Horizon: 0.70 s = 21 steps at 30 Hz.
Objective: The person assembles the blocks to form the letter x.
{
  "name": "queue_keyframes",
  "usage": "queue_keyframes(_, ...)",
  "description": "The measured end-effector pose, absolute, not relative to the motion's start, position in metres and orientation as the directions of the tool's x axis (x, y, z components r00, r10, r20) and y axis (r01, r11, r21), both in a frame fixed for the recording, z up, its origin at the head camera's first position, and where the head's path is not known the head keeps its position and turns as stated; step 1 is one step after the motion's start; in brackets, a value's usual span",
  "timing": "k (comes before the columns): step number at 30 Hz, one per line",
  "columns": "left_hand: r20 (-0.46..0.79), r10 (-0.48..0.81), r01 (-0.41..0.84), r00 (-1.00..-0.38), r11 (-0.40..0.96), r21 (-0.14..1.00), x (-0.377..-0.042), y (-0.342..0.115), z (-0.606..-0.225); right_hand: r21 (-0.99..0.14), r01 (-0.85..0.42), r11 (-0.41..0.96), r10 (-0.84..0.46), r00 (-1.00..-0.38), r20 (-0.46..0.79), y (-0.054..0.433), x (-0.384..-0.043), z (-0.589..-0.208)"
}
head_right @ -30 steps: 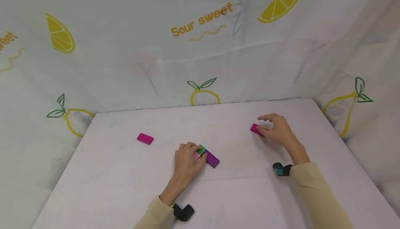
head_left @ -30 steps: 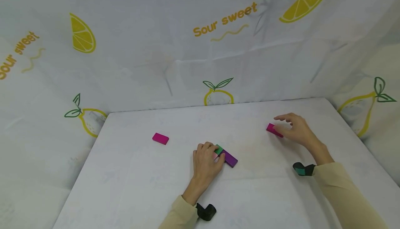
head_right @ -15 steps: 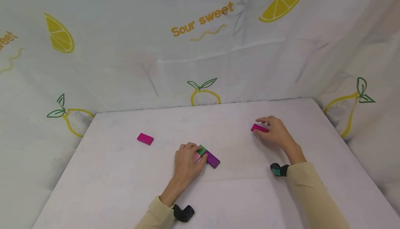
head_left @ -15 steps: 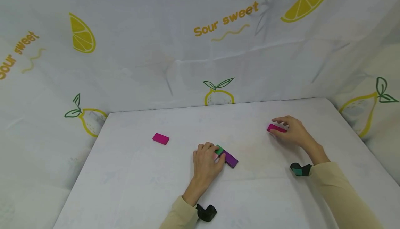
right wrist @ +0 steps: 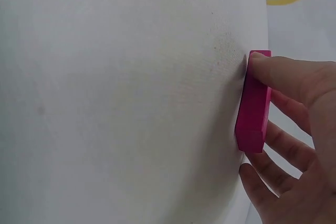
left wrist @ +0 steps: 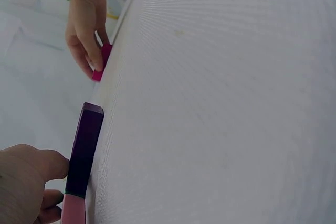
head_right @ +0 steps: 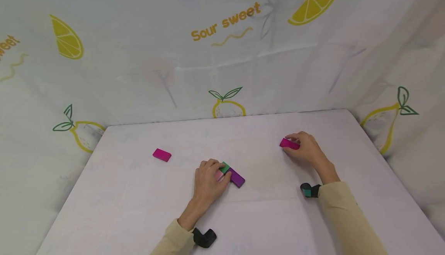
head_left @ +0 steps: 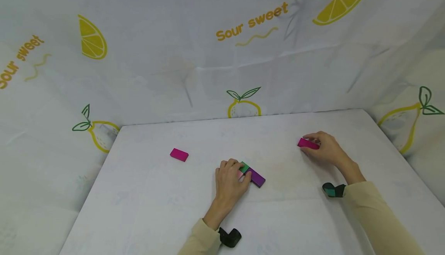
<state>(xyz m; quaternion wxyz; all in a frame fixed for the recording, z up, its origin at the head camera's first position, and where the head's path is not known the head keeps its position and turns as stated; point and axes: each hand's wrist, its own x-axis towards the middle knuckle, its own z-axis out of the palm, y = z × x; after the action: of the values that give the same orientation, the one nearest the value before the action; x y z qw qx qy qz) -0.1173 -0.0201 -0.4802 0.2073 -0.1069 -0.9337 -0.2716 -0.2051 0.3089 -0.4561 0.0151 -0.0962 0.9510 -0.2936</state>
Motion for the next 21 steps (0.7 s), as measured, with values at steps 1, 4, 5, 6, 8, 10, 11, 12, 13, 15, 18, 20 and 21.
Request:
queue_keyframes(1, 0.449, 0.087, 0.314, -0.889, 0.83, 0.462, -0.1172, -0.0201, -0.4801, -0.558, -0.177, 0.811, -0.193, -0.981, 0.031, 0.3093, -0.2051, -0.4567)
queue_keyframes(4, 0.448, 0.085, 0.312, -0.89, 0.831, 0.461, -0.1171, -0.0202, -0.4803, -0.552, -0.176, 0.815, -0.188, -0.982, 0.035, 0.3097, -0.2047, -0.4583)
queue_keyframes(5, 0.445, 0.085, 0.309, -0.892, 0.831, 0.462, -0.1171, -0.0201, -0.4803, -0.549, -0.177, 0.817, -0.187, -0.982, 0.037, 0.3101, -0.2047, -0.4586)
queue_keyframes(6, 0.442, 0.084, 0.307, -0.893, 0.831, 0.463, -0.1172, -0.02, -0.4803, -0.547, -0.177, 0.818, -0.186, -0.982, 0.038, 0.3105, -0.2048, -0.4588)
queue_keyframes(8, 0.437, 0.083, 0.304, -0.895, 0.832, 0.465, -0.1174, -0.02, -0.4803, -0.545, -0.179, 0.819, -0.188, -0.981, 0.04, 0.311, -0.2049, -0.4591)
queue_keyframes(10, 0.437, 0.084, 0.304, -0.896, 0.832, 0.465, -0.1177, -0.0199, -0.4805, -0.543, -0.185, 0.819, -0.194, -0.98, 0.042, 0.3113, -0.2051, -0.4586)
queue_keyframes(11, 0.437, 0.084, 0.305, -0.896, 0.832, 0.464, -0.1177, -0.0198, -0.4804, -0.543, -0.186, 0.819, -0.196, -0.98, 0.04, 0.3113, -0.2051, -0.4581)
queue_keyframes(12, 0.437, 0.085, 0.306, -0.895, 0.832, 0.464, -0.1178, -0.0196, -0.4803, -0.542, -0.188, 0.819, -0.2, -0.979, 0.039, 0.3115, -0.2053, -0.4576)
queue_keyframes(13, 0.439, 0.086, 0.307, -0.895, 0.832, 0.462, -0.1177, -0.0195, -0.4804, -0.542, -0.191, 0.819, -0.203, -0.978, 0.038, 0.3114, -0.2055, -0.4573)
queue_keyframes(15, 0.44, 0.087, 0.309, -0.894, 0.832, 0.462, -0.1175, -0.0194, -0.4805, -0.542, -0.194, 0.818, -0.208, -0.978, 0.036, 0.3112, -0.2055, -0.4559)
queue_keyframes(18, 0.444, 0.089, 0.312, -0.892, 0.832, 0.459, -0.1176, -0.0193, -0.4803, -0.54, -0.198, 0.818, -0.213, -0.976, 0.034, 0.3104, -0.2051, -0.4541)
queue_keyframes(20, 0.446, 0.09, 0.313, -0.89, 0.833, 0.457, -0.1178, -0.0195, -0.4802, -0.54, -0.199, 0.818, -0.218, -0.975, 0.03, 0.3089, -0.2044, -0.4525)
queue_keyframes(21, 0.447, 0.09, 0.313, -0.89, 0.833, 0.456, -0.118, -0.0196, -0.48, -0.539, -0.198, 0.819, -0.219, -0.975, 0.025, 0.3078, -0.2041, -0.4519)
